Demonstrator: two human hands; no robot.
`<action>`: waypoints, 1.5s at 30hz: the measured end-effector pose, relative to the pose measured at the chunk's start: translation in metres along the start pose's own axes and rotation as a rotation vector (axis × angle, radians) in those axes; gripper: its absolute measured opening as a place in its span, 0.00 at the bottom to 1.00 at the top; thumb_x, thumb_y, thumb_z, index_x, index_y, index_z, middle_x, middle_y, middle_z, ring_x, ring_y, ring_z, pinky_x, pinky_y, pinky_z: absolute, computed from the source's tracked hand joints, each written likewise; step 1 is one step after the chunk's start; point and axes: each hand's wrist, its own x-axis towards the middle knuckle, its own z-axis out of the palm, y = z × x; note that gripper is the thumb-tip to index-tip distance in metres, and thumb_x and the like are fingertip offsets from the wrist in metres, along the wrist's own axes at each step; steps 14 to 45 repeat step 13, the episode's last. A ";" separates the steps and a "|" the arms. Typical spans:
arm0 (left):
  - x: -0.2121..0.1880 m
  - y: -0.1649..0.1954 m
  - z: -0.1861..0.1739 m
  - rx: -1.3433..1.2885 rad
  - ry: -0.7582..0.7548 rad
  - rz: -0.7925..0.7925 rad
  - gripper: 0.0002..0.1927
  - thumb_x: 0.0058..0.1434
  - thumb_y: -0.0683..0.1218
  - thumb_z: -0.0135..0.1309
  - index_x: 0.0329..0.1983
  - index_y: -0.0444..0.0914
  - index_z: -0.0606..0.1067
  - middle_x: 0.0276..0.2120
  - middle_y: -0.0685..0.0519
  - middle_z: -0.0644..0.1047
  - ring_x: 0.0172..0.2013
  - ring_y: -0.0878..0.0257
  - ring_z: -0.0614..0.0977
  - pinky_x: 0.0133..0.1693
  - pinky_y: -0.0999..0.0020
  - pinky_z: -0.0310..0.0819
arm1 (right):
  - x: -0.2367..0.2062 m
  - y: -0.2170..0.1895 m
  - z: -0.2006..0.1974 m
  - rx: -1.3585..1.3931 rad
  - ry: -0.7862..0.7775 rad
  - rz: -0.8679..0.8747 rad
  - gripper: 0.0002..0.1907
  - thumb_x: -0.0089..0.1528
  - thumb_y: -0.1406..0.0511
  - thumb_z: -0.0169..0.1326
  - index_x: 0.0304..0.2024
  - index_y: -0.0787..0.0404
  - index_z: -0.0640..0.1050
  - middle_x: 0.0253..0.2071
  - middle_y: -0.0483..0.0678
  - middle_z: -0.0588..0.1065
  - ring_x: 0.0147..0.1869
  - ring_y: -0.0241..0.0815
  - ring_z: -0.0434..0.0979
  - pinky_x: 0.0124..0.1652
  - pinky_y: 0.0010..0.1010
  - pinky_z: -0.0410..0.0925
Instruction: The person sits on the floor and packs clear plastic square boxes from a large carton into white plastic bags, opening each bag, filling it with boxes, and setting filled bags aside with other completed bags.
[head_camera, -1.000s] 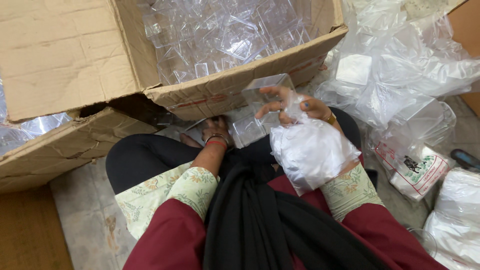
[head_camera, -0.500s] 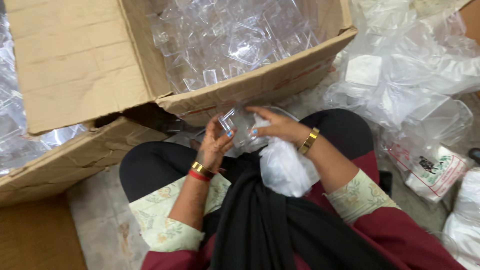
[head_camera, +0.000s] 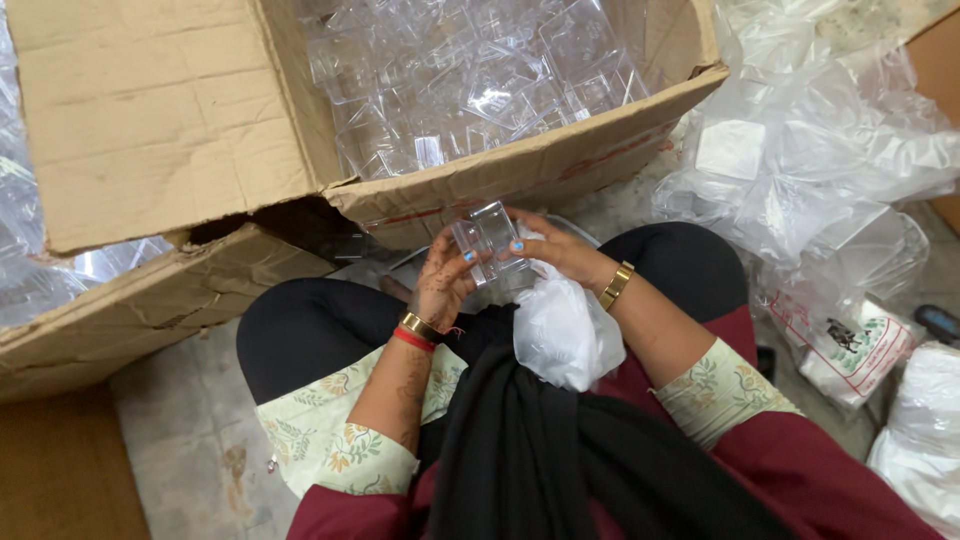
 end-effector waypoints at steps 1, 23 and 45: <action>0.001 0.000 0.000 0.047 0.007 -0.002 0.36 0.61 0.41 0.57 0.72 0.40 0.59 0.63 0.44 0.68 0.59 0.49 0.75 0.56 0.46 0.74 | 0.000 -0.001 0.000 0.022 -0.003 0.017 0.41 0.65 0.58 0.57 0.76 0.60 0.57 0.59 0.53 0.75 0.63 0.41 0.75 0.63 0.34 0.65; -0.005 0.007 0.013 0.224 0.039 -0.053 0.43 0.57 0.46 0.63 0.74 0.42 0.57 0.66 0.44 0.65 0.62 0.49 0.74 0.59 0.47 0.72 | -0.007 -0.013 0.008 -0.087 -0.032 0.123 0.45 0.62 0.55 0.58 0.77 0.55 0.54 0.71 0.53 0.65 0.72 0.42 0.64 0.66 0.34 0.59; -0.005 0.007 0.013 0.224 0.039 -0.053 0.43 0.57 0.46 0.63 0.74 0.42 0.57 0.66 0.44 0.65 0.62 0.49 0.74 0.59 0.47 0.72 | -0.007 -0.013 0.008 -0.087 -0.032 0.123 0.45 0.62 0.55 0.58 0.77 0.55 0.54 0.71 0.53 0.65 0.72 0.42 0.64 0.66 0.34 0.59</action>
